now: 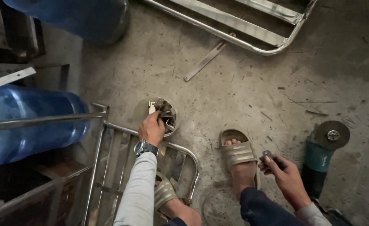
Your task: The person is grinding small metal brackets using a handheld angle grinder on the floor of a workshop.
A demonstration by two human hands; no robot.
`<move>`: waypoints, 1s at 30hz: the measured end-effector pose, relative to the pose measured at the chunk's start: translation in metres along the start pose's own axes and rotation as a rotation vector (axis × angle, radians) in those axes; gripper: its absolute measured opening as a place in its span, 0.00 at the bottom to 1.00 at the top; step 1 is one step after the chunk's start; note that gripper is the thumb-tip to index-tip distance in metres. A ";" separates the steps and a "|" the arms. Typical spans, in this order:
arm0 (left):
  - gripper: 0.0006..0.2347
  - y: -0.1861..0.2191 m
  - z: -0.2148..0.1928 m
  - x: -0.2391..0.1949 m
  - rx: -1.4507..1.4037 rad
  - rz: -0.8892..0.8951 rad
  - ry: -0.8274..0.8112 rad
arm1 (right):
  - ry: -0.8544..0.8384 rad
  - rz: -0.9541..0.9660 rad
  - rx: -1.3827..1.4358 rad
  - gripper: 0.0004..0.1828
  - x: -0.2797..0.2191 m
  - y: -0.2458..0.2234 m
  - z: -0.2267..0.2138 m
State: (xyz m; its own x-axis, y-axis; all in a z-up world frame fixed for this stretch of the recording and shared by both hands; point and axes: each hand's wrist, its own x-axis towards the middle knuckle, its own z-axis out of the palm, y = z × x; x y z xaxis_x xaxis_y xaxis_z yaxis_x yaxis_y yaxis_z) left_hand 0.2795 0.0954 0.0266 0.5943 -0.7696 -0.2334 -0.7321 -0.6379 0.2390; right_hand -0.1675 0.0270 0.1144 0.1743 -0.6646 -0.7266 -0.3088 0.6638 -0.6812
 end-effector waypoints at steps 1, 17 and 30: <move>0.17 0.002 -0.001 0.001 0.005 -0.016 -0.025 | 0.008 -0.019 0.013 0.15 0.001 0.002 -0.002; 0.16 0.003 0.002 -0.001 -0.044 0.047 0.055 | 0.005 0.012 -0.099 0.15 0.002 0.002 -0.002; 0.08 0.003 -0.002 -0.006 0.018 0.003 0.122 | 0.017 0.049 0.120 0.18 0.004 0.001 0.007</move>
State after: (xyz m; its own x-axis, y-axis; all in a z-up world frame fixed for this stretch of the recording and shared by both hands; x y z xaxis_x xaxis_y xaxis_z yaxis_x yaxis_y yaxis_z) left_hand 0.2744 0.0975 0.0309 0.6274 -0.7699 -0.1164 -0.7391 -0.6359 0.2222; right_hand -0.1606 0.0274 0.1101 0.1460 -0.6356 -0.7581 -0.2023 0.7309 -0.6518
